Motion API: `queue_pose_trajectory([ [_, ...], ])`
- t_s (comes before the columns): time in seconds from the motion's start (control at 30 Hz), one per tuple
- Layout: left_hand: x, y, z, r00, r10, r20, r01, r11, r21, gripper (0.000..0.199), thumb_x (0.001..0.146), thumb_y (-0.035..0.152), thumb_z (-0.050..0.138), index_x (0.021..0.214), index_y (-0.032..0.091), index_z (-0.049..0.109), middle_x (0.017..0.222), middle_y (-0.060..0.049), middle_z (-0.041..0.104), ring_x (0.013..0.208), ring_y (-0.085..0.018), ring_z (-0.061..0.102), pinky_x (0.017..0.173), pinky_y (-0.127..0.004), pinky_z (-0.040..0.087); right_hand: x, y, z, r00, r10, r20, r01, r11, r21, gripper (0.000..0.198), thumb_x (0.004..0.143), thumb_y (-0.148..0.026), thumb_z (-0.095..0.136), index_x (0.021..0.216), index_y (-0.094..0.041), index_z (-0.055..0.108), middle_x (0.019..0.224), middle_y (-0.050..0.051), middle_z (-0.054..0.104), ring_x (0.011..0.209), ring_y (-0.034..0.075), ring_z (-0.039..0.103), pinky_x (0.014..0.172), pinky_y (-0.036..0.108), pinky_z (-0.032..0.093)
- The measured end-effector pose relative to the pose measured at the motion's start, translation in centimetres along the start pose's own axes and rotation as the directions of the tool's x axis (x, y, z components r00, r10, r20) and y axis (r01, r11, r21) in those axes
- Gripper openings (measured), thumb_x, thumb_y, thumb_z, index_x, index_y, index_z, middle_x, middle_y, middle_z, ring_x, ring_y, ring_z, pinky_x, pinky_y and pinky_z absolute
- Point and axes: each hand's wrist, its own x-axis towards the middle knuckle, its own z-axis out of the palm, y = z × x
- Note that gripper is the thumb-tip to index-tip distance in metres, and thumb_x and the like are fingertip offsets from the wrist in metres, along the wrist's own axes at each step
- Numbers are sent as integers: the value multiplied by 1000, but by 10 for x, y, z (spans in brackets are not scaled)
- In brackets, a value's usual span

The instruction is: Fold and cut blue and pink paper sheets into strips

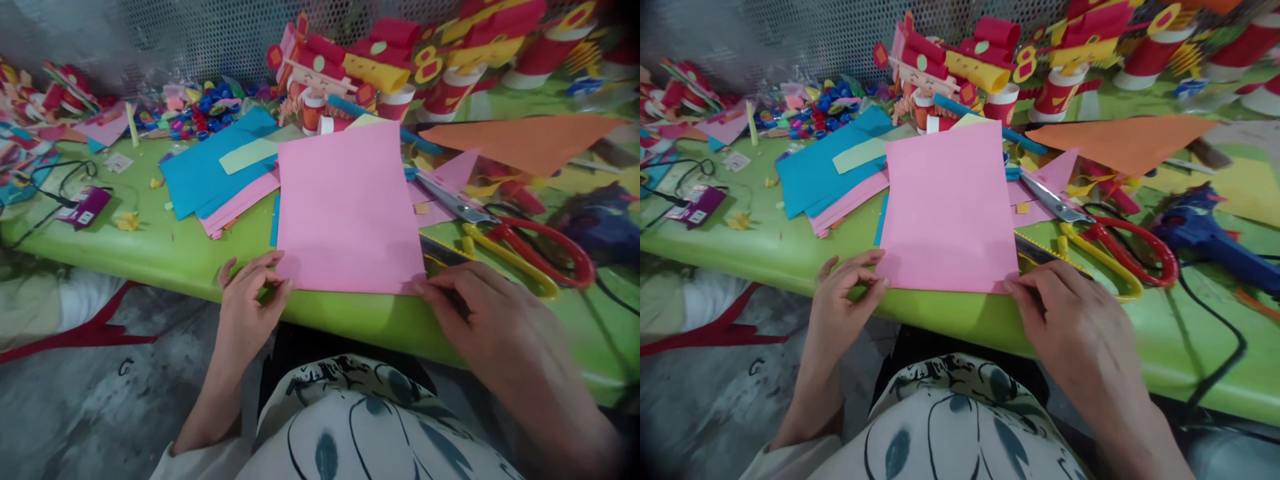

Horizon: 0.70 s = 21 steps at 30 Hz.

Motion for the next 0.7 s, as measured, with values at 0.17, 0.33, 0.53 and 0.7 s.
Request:
queue_pose_trajectory([
  [0.17, 0, 1, 2, 1000, 3, -16, -3, 1000, 14, 23, 102, 22, 70, 82, 24, 60, 135, -1, 82, 126, -24, 77, 126, -52, 26, -1, 1, 1, 1000, -2, -9, 1, 1000, -30, 30, 110, -47, 55, 95, -23, 65, 90, 1, 70, 74, 21, 67, 64, 36, 46],
  [0.33, 0, -1, 4, 1000, 13, -16, -13, 1000, 14, 22, 102, 20, 71, 84, 24, 60, 134, 0, 81, 124, -23, 77, 125, -51, 25, -3, 1, 3, 999, -43, -21, 42, 998, -46, 28, 110, -44, 57, 96, -21, 66, 92, 2, 71, 75, 21, 67, 67, 37, 46],
  [0.53, -1, 0, 5, 999, 25, -22, -24, 999, 38, 24, 103, 19, 70, 84, 24, 57, 133, 0, 81, 124, -23, 76, 122, -50, 26, 0, -1, 3, 997, -57, -46, 53, 996, -78, 33, 111, -46, 55, 94, -21, 67, 90, 4, 71, 71, 21, 63, 64, 37, 43],
  [0.7, -3, 0, 8, 998, 45, -40, -43, 997, 58, 24, 103, 17, 69, 85, 24, 55, 134, 0, 81, 124, -23, 76, 119, -49, 28, -1, -2, 1, 997, -68, -40, 63, 992, -112, 36, 112, -50, 51, 94, -23, 66, 88, 3, 69, 68, 21, 59, 58, 35, 37],
])
